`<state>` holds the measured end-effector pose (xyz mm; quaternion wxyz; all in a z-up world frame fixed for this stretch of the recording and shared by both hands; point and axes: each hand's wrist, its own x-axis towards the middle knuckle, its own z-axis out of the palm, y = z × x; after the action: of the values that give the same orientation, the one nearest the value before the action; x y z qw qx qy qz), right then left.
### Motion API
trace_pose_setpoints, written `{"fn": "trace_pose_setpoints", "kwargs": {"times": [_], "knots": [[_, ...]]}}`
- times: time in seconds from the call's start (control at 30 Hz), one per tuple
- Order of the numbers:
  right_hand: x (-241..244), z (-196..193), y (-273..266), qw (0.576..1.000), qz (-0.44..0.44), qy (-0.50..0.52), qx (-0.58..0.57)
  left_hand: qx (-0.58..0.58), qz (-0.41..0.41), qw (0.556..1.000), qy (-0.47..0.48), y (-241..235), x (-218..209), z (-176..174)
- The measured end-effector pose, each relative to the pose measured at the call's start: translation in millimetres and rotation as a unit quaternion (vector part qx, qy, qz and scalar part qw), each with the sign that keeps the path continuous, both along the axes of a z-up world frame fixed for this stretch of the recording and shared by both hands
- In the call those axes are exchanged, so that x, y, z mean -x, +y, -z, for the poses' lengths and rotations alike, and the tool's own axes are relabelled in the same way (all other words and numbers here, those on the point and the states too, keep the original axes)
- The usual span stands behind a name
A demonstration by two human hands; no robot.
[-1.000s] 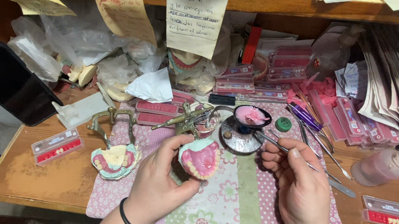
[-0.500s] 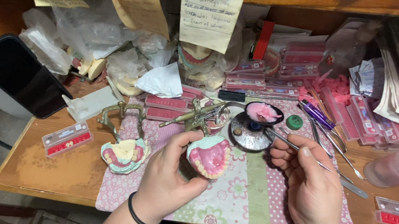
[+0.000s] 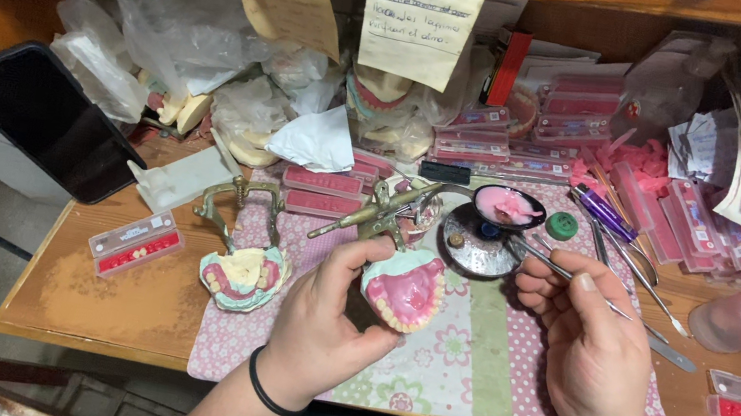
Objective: The person assembles a dental model by fitting upper and lower denture halves together. They then use a brush to apply a pink substance to the inner surface of the denture, repeatedly dipping the brush into a heated container. The person also uses a spray bottle to apply liquid to the denture surface.
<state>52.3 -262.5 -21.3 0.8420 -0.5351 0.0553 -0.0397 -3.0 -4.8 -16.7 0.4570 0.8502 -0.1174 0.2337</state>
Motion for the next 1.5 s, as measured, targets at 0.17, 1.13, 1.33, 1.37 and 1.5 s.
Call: {"fn": "trace_pose_setpoints", "kwargs": {"times": [0.17,1.13,1.33,1.37,1.5], "knots": [[21,2,3,0.995,0.039,-0.089,0.008,0.01,0.007,1.0,-0.003,1,-2,5],[50,-3,-2,0.817,-0.099,-0.45,0.346,-0.009,-0.003,1.0,-0.002,3,0,4],[48,1,-3,0.838,-0.095,-0.43,0.322,0.008,0.002,1.0,0.023,3,0,3],[48,2,-2,0.843,-0.089,-0.427,0.314,0.007,0.002,1.0,0.013,2,-1,2],[49,-1,-2,0.843,-0.091,-0.424,0.318,0.009,-0.001,1.0,0.017,2,0,-1]]}}
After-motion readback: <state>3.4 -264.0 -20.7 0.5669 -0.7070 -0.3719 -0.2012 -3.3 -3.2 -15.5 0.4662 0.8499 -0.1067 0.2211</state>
